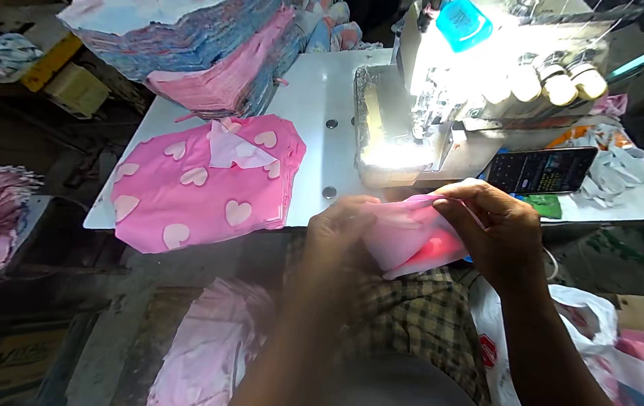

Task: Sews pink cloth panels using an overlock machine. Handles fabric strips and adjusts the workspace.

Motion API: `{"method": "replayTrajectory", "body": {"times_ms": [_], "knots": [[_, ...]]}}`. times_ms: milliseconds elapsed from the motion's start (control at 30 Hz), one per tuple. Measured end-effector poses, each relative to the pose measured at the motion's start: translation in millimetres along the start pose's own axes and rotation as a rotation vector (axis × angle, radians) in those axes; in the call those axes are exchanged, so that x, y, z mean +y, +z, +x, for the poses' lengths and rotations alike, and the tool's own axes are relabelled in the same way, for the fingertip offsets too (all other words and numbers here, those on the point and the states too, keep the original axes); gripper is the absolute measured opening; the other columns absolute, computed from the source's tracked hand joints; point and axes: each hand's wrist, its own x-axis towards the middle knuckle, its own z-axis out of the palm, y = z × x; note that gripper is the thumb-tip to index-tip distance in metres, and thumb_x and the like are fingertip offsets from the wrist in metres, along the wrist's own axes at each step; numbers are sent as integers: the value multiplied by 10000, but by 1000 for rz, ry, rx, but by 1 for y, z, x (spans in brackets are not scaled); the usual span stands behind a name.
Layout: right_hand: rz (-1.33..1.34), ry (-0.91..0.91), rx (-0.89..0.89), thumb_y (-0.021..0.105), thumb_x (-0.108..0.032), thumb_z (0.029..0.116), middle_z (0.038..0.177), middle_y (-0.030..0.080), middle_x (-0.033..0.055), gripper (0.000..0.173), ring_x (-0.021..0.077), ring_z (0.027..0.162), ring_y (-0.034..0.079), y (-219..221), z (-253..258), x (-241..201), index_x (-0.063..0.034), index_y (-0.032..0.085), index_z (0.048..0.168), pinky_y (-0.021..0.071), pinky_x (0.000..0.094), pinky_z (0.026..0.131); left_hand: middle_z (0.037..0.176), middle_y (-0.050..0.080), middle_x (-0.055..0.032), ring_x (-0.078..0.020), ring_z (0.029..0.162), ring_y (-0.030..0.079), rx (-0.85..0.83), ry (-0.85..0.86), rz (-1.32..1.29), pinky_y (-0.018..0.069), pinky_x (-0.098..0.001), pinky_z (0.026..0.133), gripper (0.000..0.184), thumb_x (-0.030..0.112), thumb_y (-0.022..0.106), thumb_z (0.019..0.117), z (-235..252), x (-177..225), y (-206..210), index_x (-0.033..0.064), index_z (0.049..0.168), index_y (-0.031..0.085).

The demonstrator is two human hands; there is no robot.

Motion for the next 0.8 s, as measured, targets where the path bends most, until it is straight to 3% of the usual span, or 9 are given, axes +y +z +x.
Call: {"method": "replayTrajectory", "body": {"times_ms": [133,267,467,567,667,733,800], "knots": [[-5,1,8,636,-222,1009,851,648,-45,190,-78,715,527,2,-2,3,-62,738,1017,424,79,646,1101,709,25,-35,937,667,57,56,40,566,-198,786,80,35,707,924,0,2,-1,104,883,709],[14,-11,3,644,-210,1001,933,703,-18,175,-22,890,634,3,-3,6,-67,745,1010,511,148,812,1053,701,38,-35,937,656,84,132,93,556,-187,774,108,46,770,872,3,3,-6,122,854,695],[67,-12,-10,643,-190,996,951,700,-25,167,-39,898,642,6,-5,8,-59,741,1030,527,129,814,852,689,90,21,738,626,177,68,136,539,-156,681,116,27,712,925,2,5,-3,107,1007,727],[93,-8,-18,642,-188,998,934,693,-27,163,-35,881,637,8,-4,9,-57,735,1025,524,136,803,889,664,75,5,765,614,171,52,165,529,-166,689,86,79,662,974,1,11,-2,113,1033,715],[123,10,-20,654,-183,986,899,686,-41,144,-43,842,625,13,-4,7,-66,737,1000,512,124,761,821,637,88,20,687,589,157,38,189,510,-145,622,82,85,629,993,3,26,0,135,1035,679],[155,15,-25,648,-174,989,900,687,-43,138,-44,834,626,16,-5,8,-63,730,1000,516,125,760,783,658,95,32,638,588,137,89,270,503,-129,580,66,84,656,978,6,36,-1,121,1001,706],[215,30,-22,640,-153,993,901,683,-44,125,-42,822,628,17,-6,9,-56,717,1007,525,129,757,840,674,85,28,697,614,101,169,369,521,-133,623,52,97,665,976,12,44,-7,98,994,713]]}}
